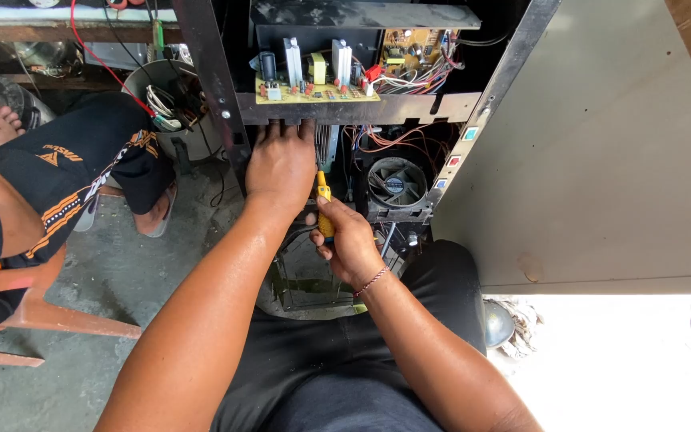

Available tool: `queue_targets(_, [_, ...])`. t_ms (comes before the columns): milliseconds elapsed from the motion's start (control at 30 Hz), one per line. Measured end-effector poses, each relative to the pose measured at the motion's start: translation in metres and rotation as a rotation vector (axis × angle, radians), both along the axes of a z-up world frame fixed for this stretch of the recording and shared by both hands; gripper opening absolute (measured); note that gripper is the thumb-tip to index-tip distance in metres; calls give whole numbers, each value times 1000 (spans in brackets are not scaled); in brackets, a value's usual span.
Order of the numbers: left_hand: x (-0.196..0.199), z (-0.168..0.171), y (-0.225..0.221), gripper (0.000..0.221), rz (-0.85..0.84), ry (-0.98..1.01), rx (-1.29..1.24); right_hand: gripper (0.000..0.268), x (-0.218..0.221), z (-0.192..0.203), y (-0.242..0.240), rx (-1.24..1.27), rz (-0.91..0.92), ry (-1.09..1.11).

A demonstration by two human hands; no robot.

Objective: The person uses a yellow-handled screwdriver to loosen and remove screws securing a metal heat sink inside an open electronic device. After removing the screws, the person lifts the heat sink out of the device and holds it in their hands.

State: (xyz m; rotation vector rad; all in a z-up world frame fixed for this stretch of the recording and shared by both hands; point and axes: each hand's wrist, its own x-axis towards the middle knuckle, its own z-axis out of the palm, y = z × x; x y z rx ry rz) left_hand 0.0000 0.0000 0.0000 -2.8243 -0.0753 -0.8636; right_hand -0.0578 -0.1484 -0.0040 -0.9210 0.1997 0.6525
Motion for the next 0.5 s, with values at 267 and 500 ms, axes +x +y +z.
queue_targets(267, [-3, 7, -2, 44, -2, -3, -2, 32, 1, 6, 0, 4, 1, 16])
queue_targets(500, [-3, 10, -2, 41, 5, 13, -23, 32, 7, 2, -2, 122, -17, 134])
